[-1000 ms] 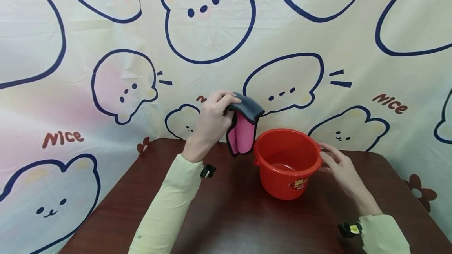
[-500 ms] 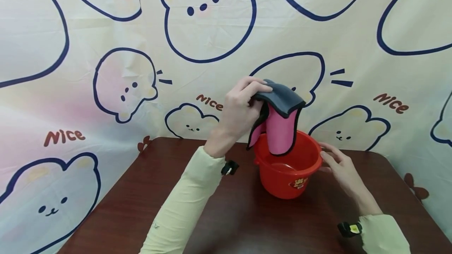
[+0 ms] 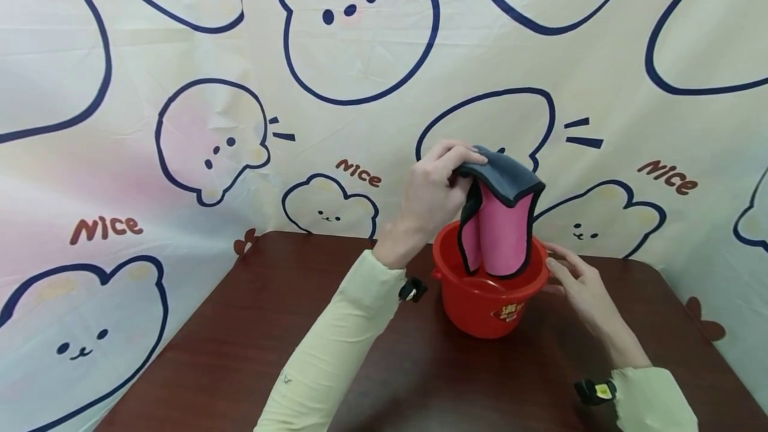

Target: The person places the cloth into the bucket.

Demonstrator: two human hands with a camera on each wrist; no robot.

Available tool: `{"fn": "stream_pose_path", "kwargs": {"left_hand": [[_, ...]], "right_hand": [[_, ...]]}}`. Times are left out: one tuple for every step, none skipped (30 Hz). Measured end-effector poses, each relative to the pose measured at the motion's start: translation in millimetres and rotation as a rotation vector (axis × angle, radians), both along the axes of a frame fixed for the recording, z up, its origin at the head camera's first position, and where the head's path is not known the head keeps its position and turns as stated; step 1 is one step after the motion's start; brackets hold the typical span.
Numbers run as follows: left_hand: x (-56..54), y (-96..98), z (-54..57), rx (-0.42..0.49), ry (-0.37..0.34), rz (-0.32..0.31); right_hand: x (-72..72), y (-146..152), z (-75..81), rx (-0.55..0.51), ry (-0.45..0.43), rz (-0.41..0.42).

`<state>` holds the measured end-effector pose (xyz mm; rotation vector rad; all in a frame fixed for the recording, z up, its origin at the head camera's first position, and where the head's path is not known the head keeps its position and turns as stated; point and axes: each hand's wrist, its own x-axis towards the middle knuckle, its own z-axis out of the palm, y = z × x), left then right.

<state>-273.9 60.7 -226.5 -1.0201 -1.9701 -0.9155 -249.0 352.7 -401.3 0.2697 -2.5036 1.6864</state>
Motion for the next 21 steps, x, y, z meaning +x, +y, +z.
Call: {"fn": "stream_pose_path", "kwargs": {"left_hand": [[-2.3, 0.7, -4.3, -0.013, -0.02, 0.014], [-4.7, 1.4, -9.0, -0.026, -0.037, 0.025], [-7.0, 2.1, -13.6, -0.044, -0.054, 0.034], [-9.6, 3.0, -18.5, -0.063, -0.072, 0.042], [-12.5, 4.2, -23.4, -0.083, -0.089, 0.05], [-15.2, 5.2, -28.2, -0.105, -0.108, 0.056], [-17.5, 6.2, -32.7, -0.124, -0.123, 0.061], [-19.5, 7.1, -36.8, -0.144, -0.139, 0.065], [-21.2, 7.6, -40.4, -0.162, -0.152, 0.07], [-22.7, 8.0, -43.8, -0.182, -0.166, 0.074], [-23.3, 8.4, -46.6, -0.2, -0.181, 0.076], [-23.7, 8.6, -48.7, -0.217, -0.195, 0.072], [-23.7, 8.7, -50.4, -0.235, -0.211, 0.069], [-23.8, 8.6, -51.7, -0.253, -0.226, 0.065], [-23.6, 8.2, -52.6, -0.269, -0.246, 0.06], [-23.3, 7.4, -53.2, -0.282, -0.271, 0.051], [-23.1, 6.4, -53.5, -0.29, -0.294, 0.039], [-23.0, 5.0, -53.6, -0.297, -0.314, 0.028], [-22.3, 3.0, -53.4, -0.301, -0.334, 0.019], [-21.9, 0.5, -53.2, -0.304, -0.349, 0.012], [-21.8, -2.3, -53.4, -0.305, -0.363, 0.007]], "right_hand": [[0.2, 0.3, 0.2, 0.01, 0.002, -0.001], [0.4, 0.7, 0.4, 0.014, 0.001, -0.003], [0.8, 1.2, 0.6, 0.021, 0.003, -0.005], [1.2, 1.6, 0.7, 0.027, 0.003, -0.01], [1.7, 2.0, 0.7, 0.035, 0.002, -0.014], [2.2, 2.3, 0.6, 0.037, -0.003, -0.017], [2.7, 2.6, 0.4, 0.043, -0.007, -0.022], [3.3, 2.7, 0.1, 0.047, -0.011, -0.028], [3.5, 2.6, -0.3, 0.05, -0.012, -0.032], [3.6, 2.5, -0.6, 0.053, -0.014, -0.034], [3.8, 2.5, -0.8, 0.053, -0.015, -0.034], [3.9, 2.5, -1.0, 0.053, -0.014, -0.034], [3.9, 2.4, -1.0, 0.053, -0.014, -0.034], [3.9, 2.2, -0.9, 0.05, -0.014, -0.032], [3.6, 2.1, -0.9, 0.047, -0.014, -0.03], [3.3, 1.9, -0.8, 0.045, -0.014, -0.028], [2.9, 1.7, -0.6, 0.04, -0.015, -0.025], [2.7, 1.6, -0.5, 0.039, -0.016, -0.022], [2.4, 1.4, -0.3, 0.038, -0.016, -0.02], [2.2, 1.3, -0.2, 0.041, -0.015, -0.017], [2.1, 1.2, 0.0, 0.043, -0.015, -0.014]]}}
